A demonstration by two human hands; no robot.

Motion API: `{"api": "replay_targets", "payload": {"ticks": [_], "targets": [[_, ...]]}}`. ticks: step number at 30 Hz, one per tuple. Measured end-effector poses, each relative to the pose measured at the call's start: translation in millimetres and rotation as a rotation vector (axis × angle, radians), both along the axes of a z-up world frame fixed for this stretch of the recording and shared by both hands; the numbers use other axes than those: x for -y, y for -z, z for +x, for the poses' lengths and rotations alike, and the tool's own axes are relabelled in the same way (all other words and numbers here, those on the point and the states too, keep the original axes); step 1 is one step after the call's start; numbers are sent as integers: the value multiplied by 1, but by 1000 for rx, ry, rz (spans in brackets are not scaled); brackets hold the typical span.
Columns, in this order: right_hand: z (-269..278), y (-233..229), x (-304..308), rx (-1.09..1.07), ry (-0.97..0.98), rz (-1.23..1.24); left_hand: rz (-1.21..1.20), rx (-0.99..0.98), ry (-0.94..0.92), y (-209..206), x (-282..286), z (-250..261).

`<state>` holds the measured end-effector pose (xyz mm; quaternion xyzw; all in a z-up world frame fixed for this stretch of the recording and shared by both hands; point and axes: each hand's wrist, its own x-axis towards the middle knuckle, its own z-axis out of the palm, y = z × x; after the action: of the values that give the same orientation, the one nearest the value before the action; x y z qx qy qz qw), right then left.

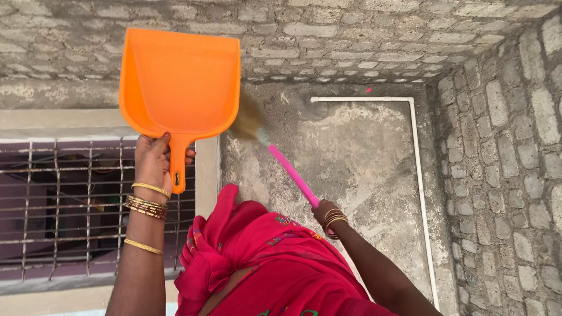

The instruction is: The person sweeps dust from a concrete rooftop into an orange dustpan using a broom and then empties the dust over the edge of the roof into the vegetation below.

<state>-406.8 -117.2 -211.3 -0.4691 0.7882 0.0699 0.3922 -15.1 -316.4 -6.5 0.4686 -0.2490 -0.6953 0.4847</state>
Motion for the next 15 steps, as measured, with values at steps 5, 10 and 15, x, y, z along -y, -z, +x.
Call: {"api": "replay_targets", "payload": {"ticks": [5,10,15], "targets": [[11,-4,-4,137,234,84,-55,-27,-37,0,-16,16],[28,-6,-23,150,-65,-127,-47,14,-105,4,-29,28],[6,0,18,-114,-197,-101,-45,-25,-91,3,-30,25]]}}
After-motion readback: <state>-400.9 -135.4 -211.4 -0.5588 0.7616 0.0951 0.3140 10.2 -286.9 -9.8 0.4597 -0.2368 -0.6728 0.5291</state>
